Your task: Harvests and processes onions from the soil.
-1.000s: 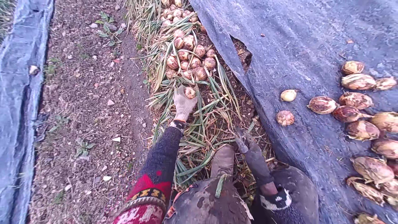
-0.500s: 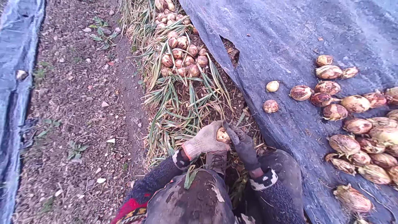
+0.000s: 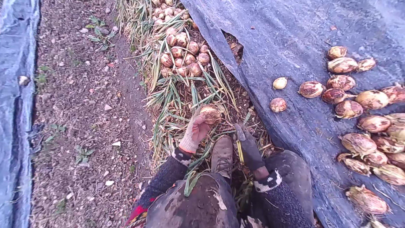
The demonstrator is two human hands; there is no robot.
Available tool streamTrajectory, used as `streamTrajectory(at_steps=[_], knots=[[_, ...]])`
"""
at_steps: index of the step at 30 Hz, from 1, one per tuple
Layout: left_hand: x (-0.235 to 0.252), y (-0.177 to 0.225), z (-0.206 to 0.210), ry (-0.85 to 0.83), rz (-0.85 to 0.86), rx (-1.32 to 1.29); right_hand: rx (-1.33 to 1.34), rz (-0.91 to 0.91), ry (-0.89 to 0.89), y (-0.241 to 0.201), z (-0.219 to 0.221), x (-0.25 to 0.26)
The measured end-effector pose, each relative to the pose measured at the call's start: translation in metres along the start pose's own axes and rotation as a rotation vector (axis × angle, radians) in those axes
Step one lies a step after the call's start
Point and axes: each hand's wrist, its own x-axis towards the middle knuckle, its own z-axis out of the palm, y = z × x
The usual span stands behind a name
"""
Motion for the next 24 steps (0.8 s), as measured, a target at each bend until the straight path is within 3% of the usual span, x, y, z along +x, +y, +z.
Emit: streamTrajectory(at_steps=[3, 9, 11, 14, 16, 18, 19, 20, 22, 24], knots=[[-0.007, -0.018, 0.015, -0.068, -0.071, 0.138, 0.144, -0.099, -0.025, 0.000, 0.009, 0.004], [-0.003, -0.009, 0.025, -0.322, -0.264, 1.077, 0.025, -0.150, 0.103, -0.006, 0.011, 0.023], [0.000, -0.005, 0.032, -0.280, -0.251, 1.322, -0.061, -0.072, 0.059, -0.001, 0.012, 0.025], [0.005, -0.007, 0.029, -0.170, -0.022, 1.590, 0.007, 0.024, 0.069, 0.006, 0.026, 0.020], [0.019, -0.001, 0.006, 0.044, 0.115, 1.716, 0.122, -0.021, 0.055, -0.003, 0.029, 0.007], [0.041, 0.019, -0.027, 0.335, 0.112, 1.710, 0.122, -0.125, 0.078, -0.013, 0.026, -0.005], [0.048, 0.037, -0.035, 0.399, 0.068, 1.594, 0.005, -0.162, 0.091, -0.012, 0.023, -0.007], [0.051, 0.056, -0.034, 0.367, 0.047, 1.391, -0.183, -0.169, 0.076, -0.007, 0.019, -0.006], [0.050, 0.087, -0.015, 0.063, 0.040, 0.844, -0.539, -0.133, -0.105, 0.006, 0.015, -0.002], [0.062, 0.105, 0.016, -0.191, 0.060, 0.607, -0.616, -0.104, -0.239, 0.014, 0.022, 0.005]])
